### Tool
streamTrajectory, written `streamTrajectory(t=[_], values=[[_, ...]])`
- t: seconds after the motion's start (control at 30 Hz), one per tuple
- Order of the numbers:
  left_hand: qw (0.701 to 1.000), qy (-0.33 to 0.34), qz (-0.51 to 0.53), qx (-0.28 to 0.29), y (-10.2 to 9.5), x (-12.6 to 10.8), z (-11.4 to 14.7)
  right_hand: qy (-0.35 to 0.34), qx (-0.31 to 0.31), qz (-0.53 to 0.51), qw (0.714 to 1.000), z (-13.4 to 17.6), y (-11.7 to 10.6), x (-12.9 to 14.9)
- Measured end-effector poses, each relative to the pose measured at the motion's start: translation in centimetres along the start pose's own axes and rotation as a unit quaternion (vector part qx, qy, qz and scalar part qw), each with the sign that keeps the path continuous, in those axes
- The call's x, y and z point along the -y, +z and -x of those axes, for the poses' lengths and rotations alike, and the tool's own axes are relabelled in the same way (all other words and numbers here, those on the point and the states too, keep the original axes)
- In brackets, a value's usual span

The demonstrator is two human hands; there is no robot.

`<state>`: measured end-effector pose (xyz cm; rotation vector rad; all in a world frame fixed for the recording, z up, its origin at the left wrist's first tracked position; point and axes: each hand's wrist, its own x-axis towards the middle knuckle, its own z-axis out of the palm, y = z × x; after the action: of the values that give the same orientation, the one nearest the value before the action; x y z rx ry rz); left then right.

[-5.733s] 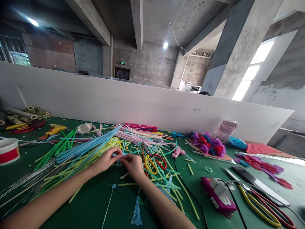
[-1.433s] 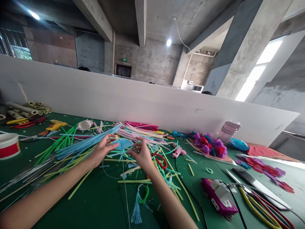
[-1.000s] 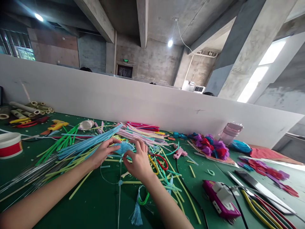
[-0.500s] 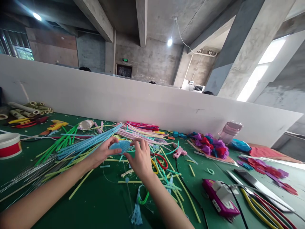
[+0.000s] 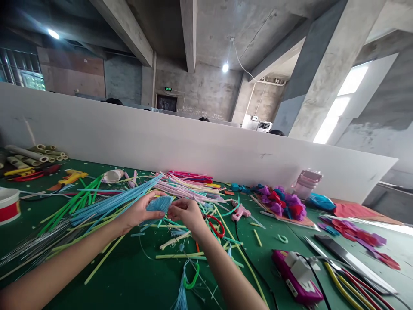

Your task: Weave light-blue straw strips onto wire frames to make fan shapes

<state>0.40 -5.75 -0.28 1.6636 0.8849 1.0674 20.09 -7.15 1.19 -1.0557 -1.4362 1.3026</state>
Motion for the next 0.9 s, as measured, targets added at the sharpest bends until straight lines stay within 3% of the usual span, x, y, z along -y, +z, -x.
streamTrajectory(t=[0.27,0.57,0.9], values=[[0.995,0.053,-0.080,0.014,-0.5,-3.3,-1.7,-0.003,0.026,0.013,1.000,-0.5,-1.0,3.3],[0.994,0.081,-0.068,0.021,-0.6,-6.5,-2.9,-0.047,0.023,0.065,0.997,-0.8,-1.1,6.7],[0.982,0.068,-0.148,0.096,-1.6,-7.6,-3.4,-0.086,0.010,0.050,0.995,-1.2,-0.6,6.9]])
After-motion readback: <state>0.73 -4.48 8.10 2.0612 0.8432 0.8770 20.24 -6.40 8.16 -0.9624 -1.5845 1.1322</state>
